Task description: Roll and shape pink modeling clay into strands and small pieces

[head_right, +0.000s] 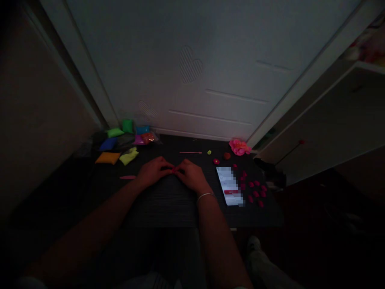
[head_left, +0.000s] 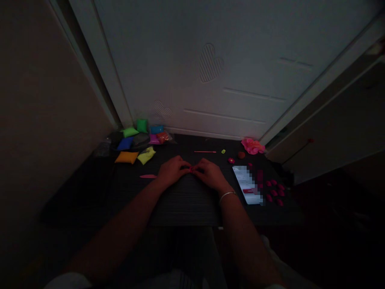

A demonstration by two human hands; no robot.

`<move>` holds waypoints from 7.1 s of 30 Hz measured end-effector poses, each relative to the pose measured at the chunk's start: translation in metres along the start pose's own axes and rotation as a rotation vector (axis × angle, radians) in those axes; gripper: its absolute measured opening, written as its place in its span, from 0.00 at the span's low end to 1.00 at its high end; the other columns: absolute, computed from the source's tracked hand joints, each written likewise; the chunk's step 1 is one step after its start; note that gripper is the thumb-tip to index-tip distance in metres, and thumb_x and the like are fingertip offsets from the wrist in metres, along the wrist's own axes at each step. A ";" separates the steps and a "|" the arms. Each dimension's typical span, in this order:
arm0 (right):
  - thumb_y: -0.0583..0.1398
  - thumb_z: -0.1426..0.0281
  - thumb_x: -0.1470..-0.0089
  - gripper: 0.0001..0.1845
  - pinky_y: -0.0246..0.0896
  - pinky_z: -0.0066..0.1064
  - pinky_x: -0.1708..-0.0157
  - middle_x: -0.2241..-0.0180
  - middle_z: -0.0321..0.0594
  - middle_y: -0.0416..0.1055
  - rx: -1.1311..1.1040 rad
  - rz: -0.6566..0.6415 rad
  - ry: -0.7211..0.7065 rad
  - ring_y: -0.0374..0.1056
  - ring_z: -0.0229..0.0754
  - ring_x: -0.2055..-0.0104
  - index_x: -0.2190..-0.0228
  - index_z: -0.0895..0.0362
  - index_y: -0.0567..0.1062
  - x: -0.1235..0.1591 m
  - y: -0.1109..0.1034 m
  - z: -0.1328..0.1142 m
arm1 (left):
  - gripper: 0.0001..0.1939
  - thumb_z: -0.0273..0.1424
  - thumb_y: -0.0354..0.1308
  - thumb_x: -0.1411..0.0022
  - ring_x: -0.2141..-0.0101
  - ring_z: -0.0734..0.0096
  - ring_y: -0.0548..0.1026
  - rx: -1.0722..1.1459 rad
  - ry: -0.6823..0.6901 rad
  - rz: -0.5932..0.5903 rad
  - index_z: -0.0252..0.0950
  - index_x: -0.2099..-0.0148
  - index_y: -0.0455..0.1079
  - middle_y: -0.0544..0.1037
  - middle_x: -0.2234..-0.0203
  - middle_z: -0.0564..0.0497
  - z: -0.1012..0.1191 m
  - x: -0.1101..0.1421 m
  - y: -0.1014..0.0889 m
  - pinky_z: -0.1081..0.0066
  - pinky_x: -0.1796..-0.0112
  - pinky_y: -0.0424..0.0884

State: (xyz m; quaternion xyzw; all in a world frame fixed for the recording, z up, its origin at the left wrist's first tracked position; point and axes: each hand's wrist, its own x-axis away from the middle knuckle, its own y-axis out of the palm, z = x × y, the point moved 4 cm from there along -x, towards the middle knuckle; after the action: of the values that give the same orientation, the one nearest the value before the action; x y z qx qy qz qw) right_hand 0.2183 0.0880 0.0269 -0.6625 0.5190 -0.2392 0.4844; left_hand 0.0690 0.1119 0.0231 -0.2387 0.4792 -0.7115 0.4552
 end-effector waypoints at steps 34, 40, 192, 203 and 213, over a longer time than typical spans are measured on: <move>0.55 0.58 0.49 0.17 0.57 0.27 0.67 0.63 0.36 0.65 0.065 -0.032 0.130 0.65 0.37 0.63 0.57 0.48 0.71 0.000 -0.001 -0.003 | 0.13 0.40 0.51 0.43 0.62 0.70 0.69 0.023 0.025 0.055 0.46 0.58 0.71 0.69 0.63 0.54 -0.005 -0.001 0.001 0.72 0.65 0.63; 0.56 0.59 0.49 0.19 0.57 0.28 0.66 0.62 0.36 0.65 0.008 0.028 0.134 0.65 0.37 0.63 0.56 0.50 0.70 0.000 -0.003 0.001 | 0.16 0.41 0.50 0.42 0.62 0.68 0.68 -0.007 0.029 0.029 0.47 0.53 0.69 0.68 0.64 0.52 -0.002 -0.001 -0.001 0.72 0.64 0.63; 0.60 0.64 0.53 0.12 0.55 0.25 0.77 0.79 0.31 0.58 -0.549 0.441 0.086 0.57 0.33 0.78 0.65 0.53 0.76 -0.002 -0.005 -0.021 | 0.15 0.26 0.48 0.42 0.48 0.65 0.64 0.344 0.328 0.330 0.39 0.52 0.65 0.70 0.52 0.47 0.006 0.008 -0.019 0.57 0.49 0.60; 0.60 0.65 0.53 0.10 0.53 0.24 0.78 0.79 0.29 0.57 -0.591 0.389 0.043 0.55 0.31 0.78 0.67 0.54 0.75 -0.003 0.001 -0.023 | 0.08 0.27 0.51 0.44 0.55 0.65 0.70 0.417 0.241 0.374 0.37 0.63 0.69 0.74 0.56 0.47 0.008 0.012 -0.024 0.61 0.52 0.64; 0.60 0.66 0.53 0.11 0.54 0.24 0.77 0.78 0.31 0.59 -0.494 0.411 0.006 0.57 0.32 0.77 0.65 0.54 0.74 -0.002 -0.003 -0.026 | 0.06 0.25 0.51 0.45 0.55 0.67 0.71 0.394 0.224 0.432 0.38 0.67 0.69 0.74 0.57 0.48 0.004 0.011 -0.025 0.62 0.52 0.64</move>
State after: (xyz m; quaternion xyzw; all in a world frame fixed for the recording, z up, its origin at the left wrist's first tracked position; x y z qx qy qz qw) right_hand 0.1981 0.0800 0.0409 -0.6406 0.6856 -0.0052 0.3457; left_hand 0.0566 0.1032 0.0466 0.0413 0.4188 -0.6992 0.5779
